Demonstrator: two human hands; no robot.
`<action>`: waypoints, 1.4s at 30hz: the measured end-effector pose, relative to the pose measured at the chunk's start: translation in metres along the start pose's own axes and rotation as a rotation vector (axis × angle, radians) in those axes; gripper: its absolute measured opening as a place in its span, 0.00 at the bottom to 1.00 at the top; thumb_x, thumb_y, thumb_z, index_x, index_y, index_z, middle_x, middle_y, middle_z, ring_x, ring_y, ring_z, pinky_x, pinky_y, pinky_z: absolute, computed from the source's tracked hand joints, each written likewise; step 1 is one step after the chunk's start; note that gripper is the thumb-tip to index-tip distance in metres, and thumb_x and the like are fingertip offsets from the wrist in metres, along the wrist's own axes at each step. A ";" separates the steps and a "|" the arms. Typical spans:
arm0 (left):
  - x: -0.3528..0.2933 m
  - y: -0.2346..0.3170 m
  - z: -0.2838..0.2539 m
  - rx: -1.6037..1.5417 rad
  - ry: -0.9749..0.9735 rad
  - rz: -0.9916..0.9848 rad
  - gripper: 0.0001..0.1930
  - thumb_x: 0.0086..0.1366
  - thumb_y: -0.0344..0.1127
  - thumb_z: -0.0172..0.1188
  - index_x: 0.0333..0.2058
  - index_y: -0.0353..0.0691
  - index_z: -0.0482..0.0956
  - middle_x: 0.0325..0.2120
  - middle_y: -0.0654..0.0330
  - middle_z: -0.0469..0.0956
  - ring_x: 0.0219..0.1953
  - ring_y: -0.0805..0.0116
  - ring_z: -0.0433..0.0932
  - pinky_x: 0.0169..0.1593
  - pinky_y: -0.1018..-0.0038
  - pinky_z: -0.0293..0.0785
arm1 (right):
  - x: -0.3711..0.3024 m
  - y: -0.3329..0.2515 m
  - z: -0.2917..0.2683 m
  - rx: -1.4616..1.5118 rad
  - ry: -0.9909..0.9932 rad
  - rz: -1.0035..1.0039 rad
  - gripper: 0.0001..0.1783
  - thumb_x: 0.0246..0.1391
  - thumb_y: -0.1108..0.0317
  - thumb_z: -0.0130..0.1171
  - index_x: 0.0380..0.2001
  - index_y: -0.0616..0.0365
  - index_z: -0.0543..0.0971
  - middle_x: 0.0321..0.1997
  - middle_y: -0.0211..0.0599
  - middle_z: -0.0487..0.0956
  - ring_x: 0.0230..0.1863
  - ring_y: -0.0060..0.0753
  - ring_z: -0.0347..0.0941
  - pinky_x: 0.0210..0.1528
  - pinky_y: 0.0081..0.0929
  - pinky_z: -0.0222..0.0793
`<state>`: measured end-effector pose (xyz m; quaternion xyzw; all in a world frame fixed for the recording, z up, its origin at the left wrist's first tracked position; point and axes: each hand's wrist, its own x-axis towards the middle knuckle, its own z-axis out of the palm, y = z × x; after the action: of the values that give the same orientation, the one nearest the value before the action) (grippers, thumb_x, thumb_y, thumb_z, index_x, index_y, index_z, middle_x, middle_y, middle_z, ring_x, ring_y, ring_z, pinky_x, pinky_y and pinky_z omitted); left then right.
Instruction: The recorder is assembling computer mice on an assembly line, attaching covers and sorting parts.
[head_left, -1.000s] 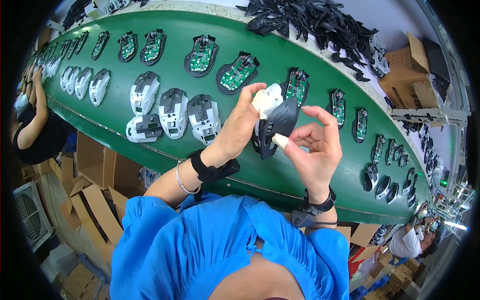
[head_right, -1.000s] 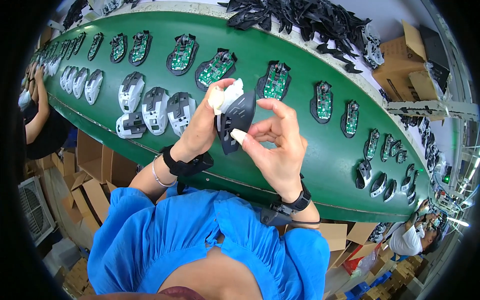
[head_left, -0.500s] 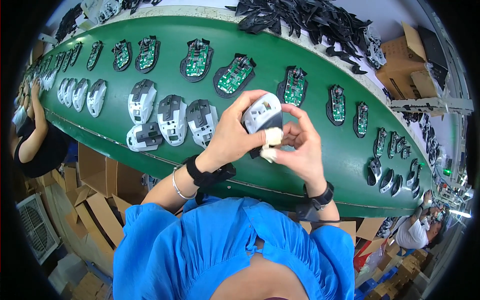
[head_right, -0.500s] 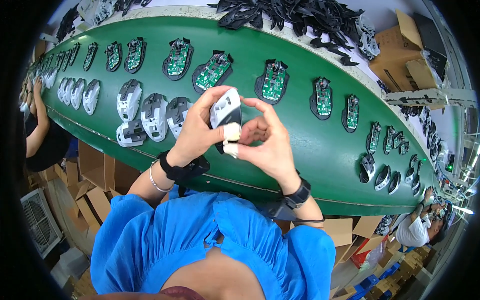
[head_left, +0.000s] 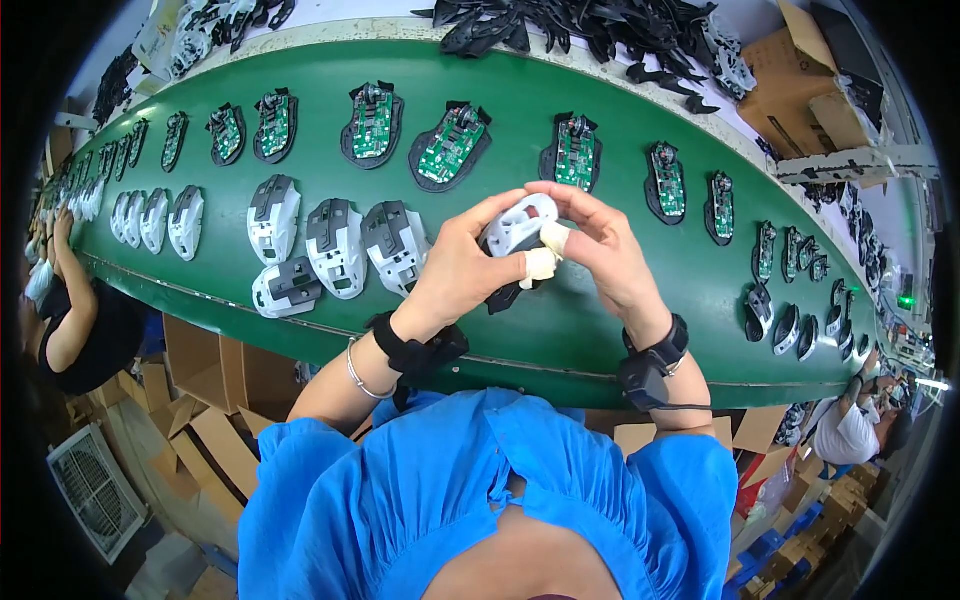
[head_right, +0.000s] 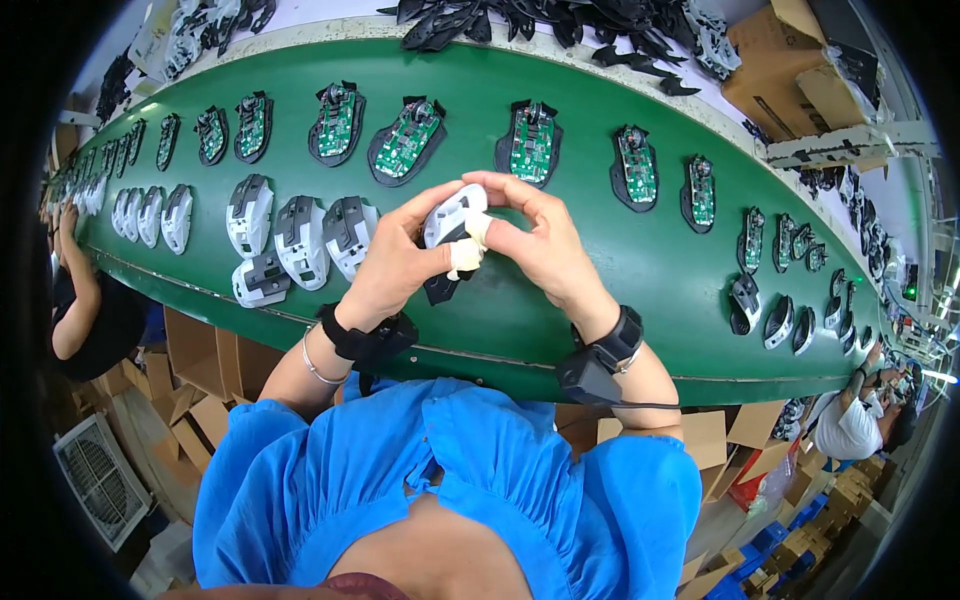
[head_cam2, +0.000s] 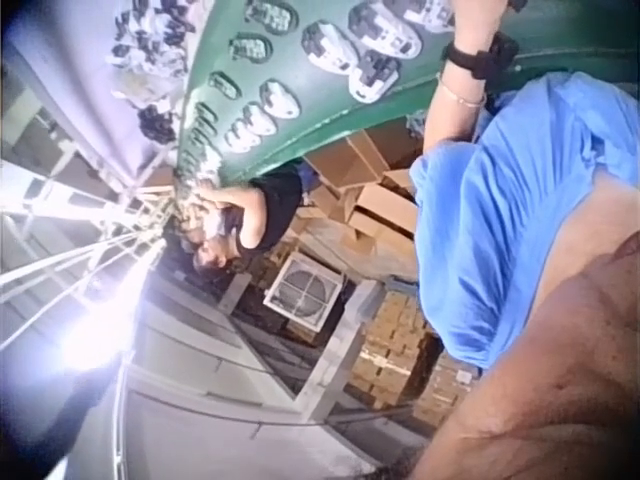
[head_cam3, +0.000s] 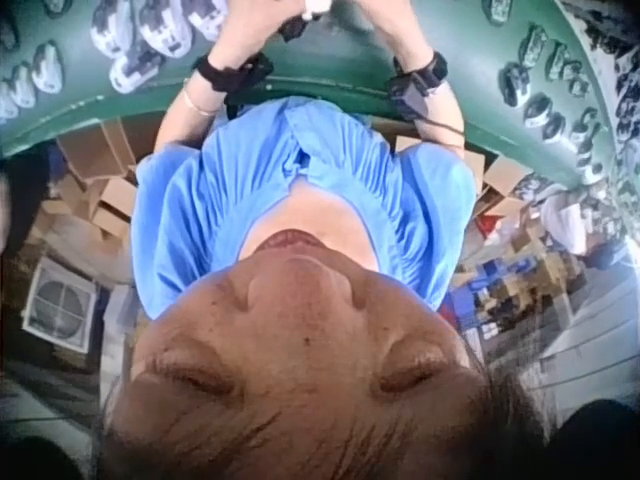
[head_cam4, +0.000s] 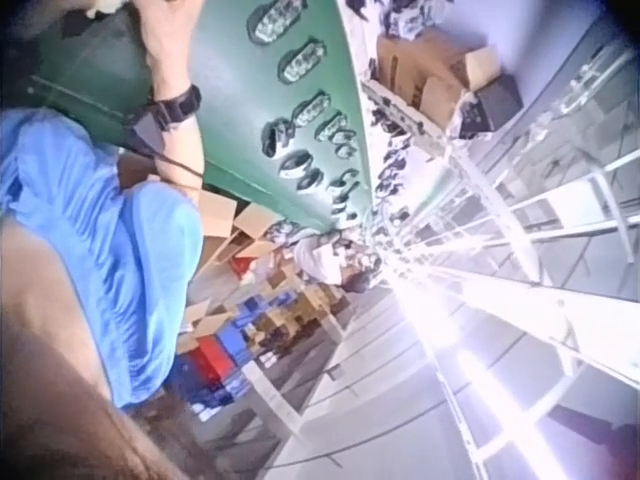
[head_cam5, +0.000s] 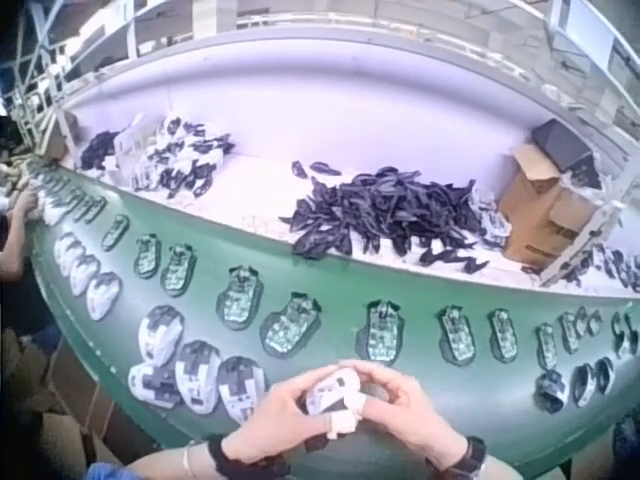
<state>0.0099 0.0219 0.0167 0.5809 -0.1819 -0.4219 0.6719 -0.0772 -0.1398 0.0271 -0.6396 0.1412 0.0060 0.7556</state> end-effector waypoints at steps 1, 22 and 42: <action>0.000 0.004 0.003 0.027 -0.003 0.062 0.35 0.47 0.29 0.69 0.55 0.34 0.66 0.46 0.61 0.73 0.46 0.74 0.72 0.49 0.76 0.71 | -0.002 -0.003 0.000 0.005 -0.025 -0.028 0.29 0.50 0.68 0.59 0.57 0.61 0.69 0.51 0.39 0.75 0.51 0.29 0.70 0.56 0.26 0.64; -0.008 -0.012 -0.007 0.621 -0.121 -0.020 0.42 0.40 0.30 0.70 0.56 0.32 0.60 0.45 0.54 0.71 0.47 0.68 0.72 0.53 0.73 0.68 | -0.015 0.002 -0.004 0.231 0.072 -0.024 0.31 0.44 0.71 0.64 0.54 0.61 0.70 0.51 0.42 0.74 0.51 0.33 0.72 0.51 0.29 0.71; -0.021 -0.011 0.003 0.586 -0.257 0.016 0.47 0.41 0.31 0.73 0.61 0.37 0.57 0.52 0.52 0.68 0.50 0.65 0.71 0.53 0.71 0.69 | -0.068 0.034 -0.038 -0.446 0.349 -0.123 0.30 0.32 0.64 0.70 0.44 0.61 0.78 0.38 0.39 0.76 0.40 0.33 0.74 0.44 0.27 0.70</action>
<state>-0.0085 0.0369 0.0124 0.6903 -0.3836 -0.4162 0.4506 -0.1570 -0.1582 0.0040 -0.7886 0.2251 -0.1192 0.5597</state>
